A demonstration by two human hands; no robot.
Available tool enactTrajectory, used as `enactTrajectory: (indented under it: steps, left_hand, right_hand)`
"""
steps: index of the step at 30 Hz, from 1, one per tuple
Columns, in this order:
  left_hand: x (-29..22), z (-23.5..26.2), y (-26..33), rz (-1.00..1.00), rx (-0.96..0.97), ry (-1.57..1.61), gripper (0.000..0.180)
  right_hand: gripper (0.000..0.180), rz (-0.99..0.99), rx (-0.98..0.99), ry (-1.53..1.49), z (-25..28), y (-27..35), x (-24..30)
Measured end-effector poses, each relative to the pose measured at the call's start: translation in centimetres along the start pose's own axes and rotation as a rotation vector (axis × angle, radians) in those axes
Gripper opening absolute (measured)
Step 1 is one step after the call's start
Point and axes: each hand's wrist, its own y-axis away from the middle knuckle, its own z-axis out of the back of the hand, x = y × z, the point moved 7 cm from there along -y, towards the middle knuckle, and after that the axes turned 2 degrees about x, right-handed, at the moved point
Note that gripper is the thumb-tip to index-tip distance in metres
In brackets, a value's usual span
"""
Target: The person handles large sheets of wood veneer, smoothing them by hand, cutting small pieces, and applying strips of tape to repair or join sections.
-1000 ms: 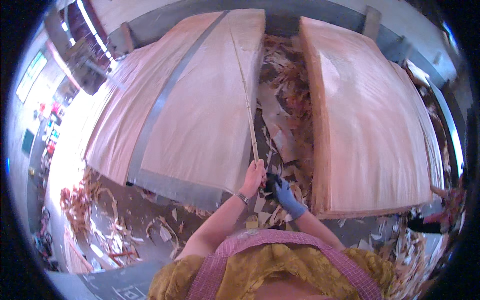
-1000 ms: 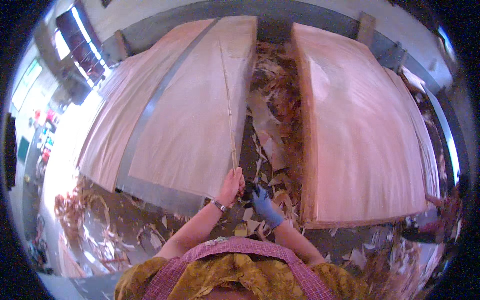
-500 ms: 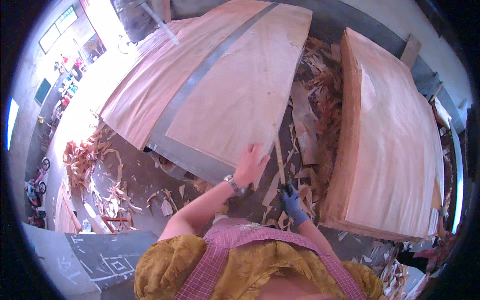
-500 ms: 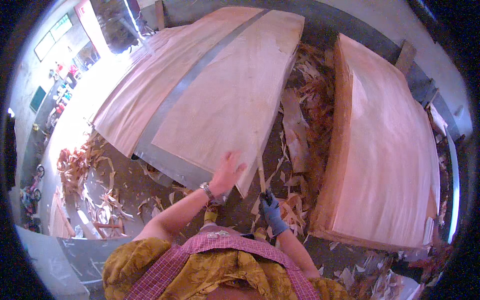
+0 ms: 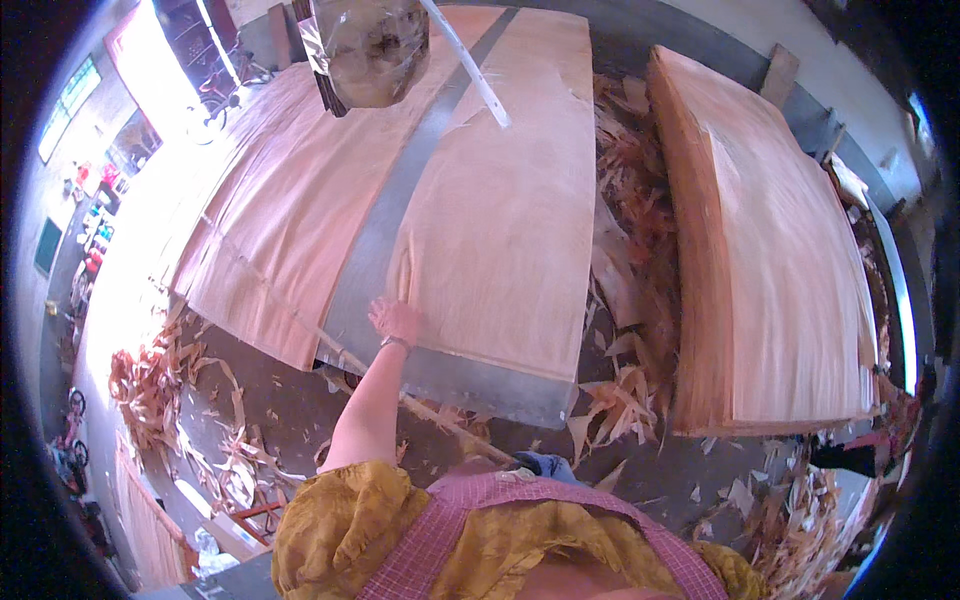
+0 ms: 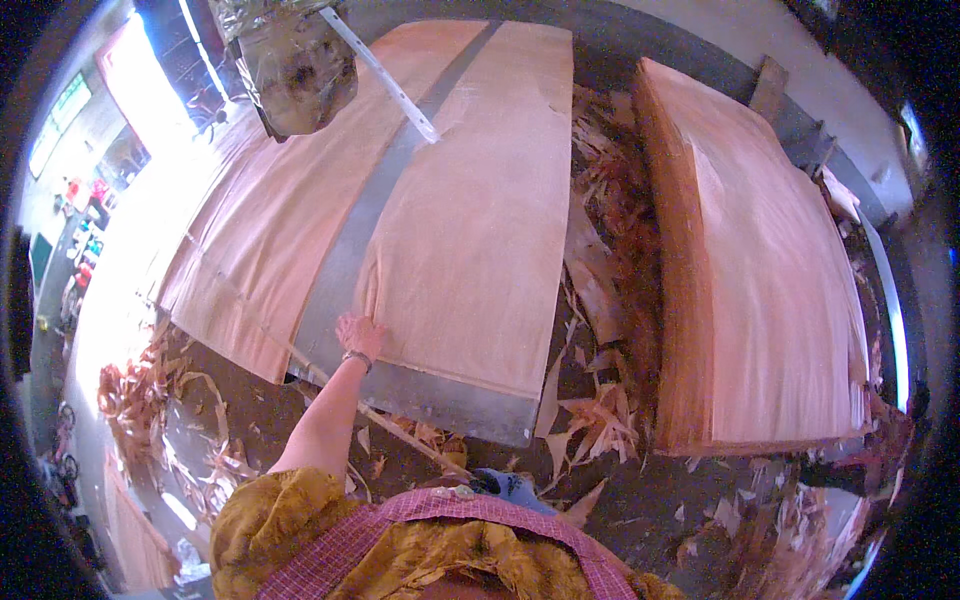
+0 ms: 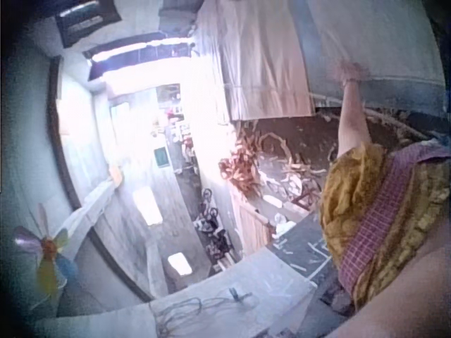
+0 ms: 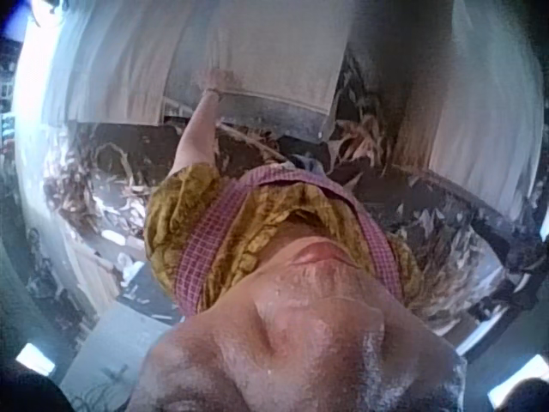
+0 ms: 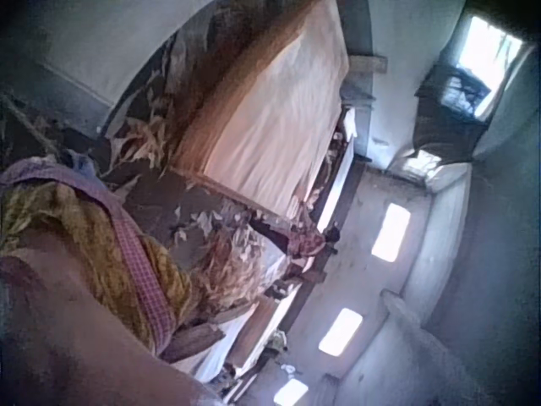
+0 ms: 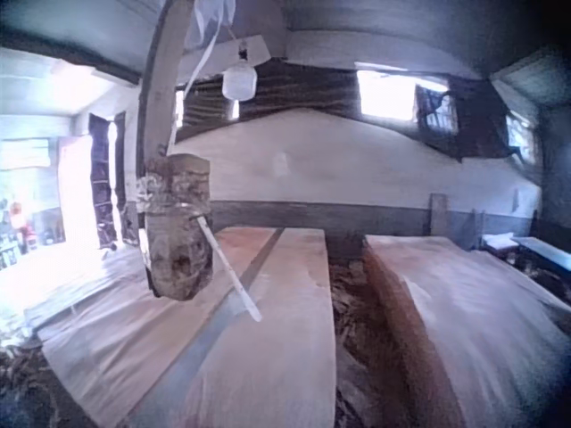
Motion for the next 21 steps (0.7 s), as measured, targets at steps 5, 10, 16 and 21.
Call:
enactTrajectory:
  steps: [5, 10, 16, 21]
  left_hand:
    - [-9.7, 9.7, 3.6, -0.245, -0.061, 0.341, 0.033]
    - [-14.7, 18.4, 7.3, -0.428, -0.288, 0.654, 0.036]
    - [-16.9, 20.3, 10.3, -0.456, -0.273, 0.689, 0.035]
    - [-15.2, 17.1, 9.9, -0.389, -0.219, 0.629, 0.036]
  right_hand:
    - [0.051, -0.138, -0.306, -0.062, 3.0, 4.8, 3.6]
    - [0.052, -0.216, -0.471, -0.629, -1.3, 8.9, -6.2]
    - [0.047, -0.447, -0.671, 0.015, -5.2, 13.0, -12.0]
    - [0.048, -0.427, -0.833, -0.308, -6.6, 13.1, -12.0]
